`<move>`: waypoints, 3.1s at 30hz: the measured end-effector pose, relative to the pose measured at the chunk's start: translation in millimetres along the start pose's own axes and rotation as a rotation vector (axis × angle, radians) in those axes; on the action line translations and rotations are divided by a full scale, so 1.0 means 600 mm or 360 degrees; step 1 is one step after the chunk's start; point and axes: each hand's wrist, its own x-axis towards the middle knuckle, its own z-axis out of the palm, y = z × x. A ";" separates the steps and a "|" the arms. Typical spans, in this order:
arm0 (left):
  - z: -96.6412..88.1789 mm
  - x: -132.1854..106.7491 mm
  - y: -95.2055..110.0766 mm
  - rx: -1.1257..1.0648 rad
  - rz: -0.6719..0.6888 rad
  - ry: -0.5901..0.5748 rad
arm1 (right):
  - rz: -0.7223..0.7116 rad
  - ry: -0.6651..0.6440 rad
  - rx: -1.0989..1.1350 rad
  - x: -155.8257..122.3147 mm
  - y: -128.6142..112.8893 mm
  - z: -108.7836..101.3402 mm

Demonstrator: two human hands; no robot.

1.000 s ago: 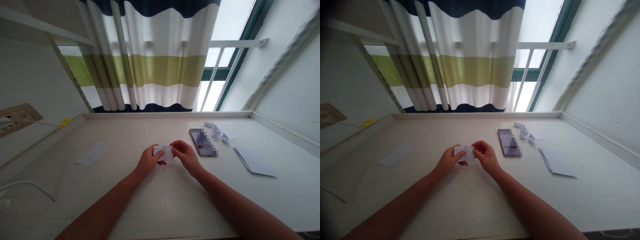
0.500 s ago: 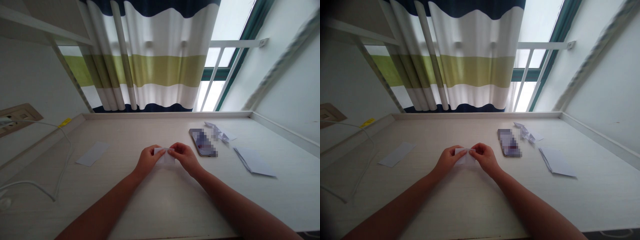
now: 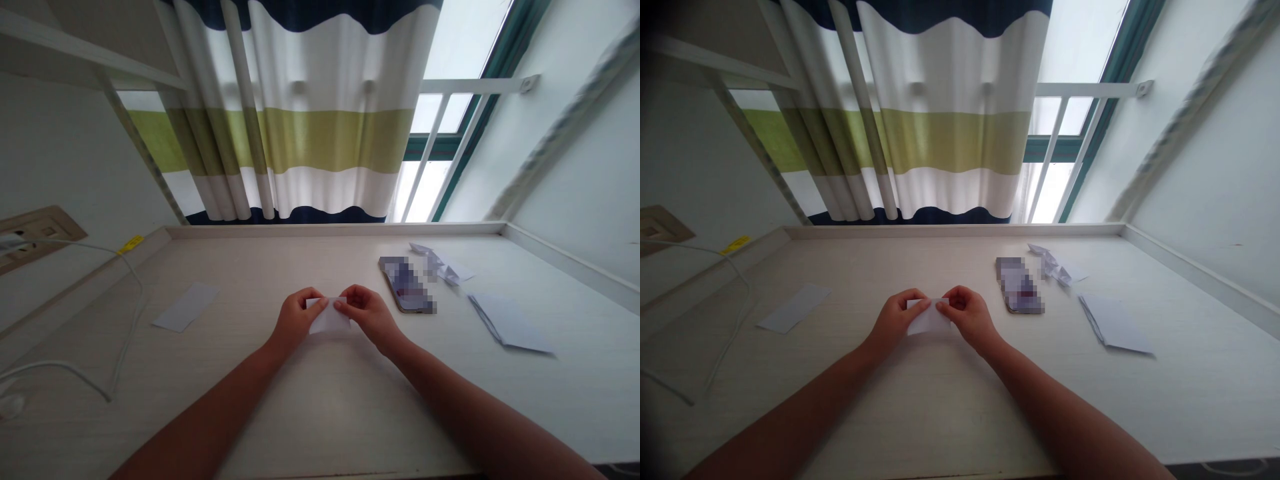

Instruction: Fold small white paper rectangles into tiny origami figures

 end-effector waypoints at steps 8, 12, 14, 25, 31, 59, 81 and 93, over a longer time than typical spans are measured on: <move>0.000 0.002 -0.007 0.0008 -0.0115 -0.0022 | -0.0075 -0.0035 -0.0127 0.002 0.006 -0.005; 0.000 0.001 -0.002 -0.0188 -0.0222 -0.0019 | -0.0227 0.0017 -0.0349 -0.004 0.004 -0.004; 0.001 0.000 0.001 -0.0356 -0.0300 -0.0036 | -0.0384 0.0051 -0.0532 -0.009 -0.001 -0.003; 0.004 0.002 -0.007 -0.0616 -0.0386 -0.0020 | -0.0954 -0.0225 -0.1174 -0.017 -0.008 -0.013; 0.004 0.002 -0.010 -0.0517 -0.0345 0.0026 | -0.0982 -0.0252 -0.1231 -0.018 -0.007 -0.011; 0.001 -0.002 0.004 -0.0162 -0.0091 0.0021 | -0.0993 0.0029 -0.1057 -0.022 -0.008 -0.005; 0.003 -0.004 0.006 -0.0138 -0.0114 0.0000 | -0.0290 0.0002 -0.0278 -0.004 0.005 -0.004; 0.004 -0.002 0.006 -0.0824 -0.0521 -0.0167 | -0.0912 -0.0170 -0.1098 -0.014 -0.012 -0.020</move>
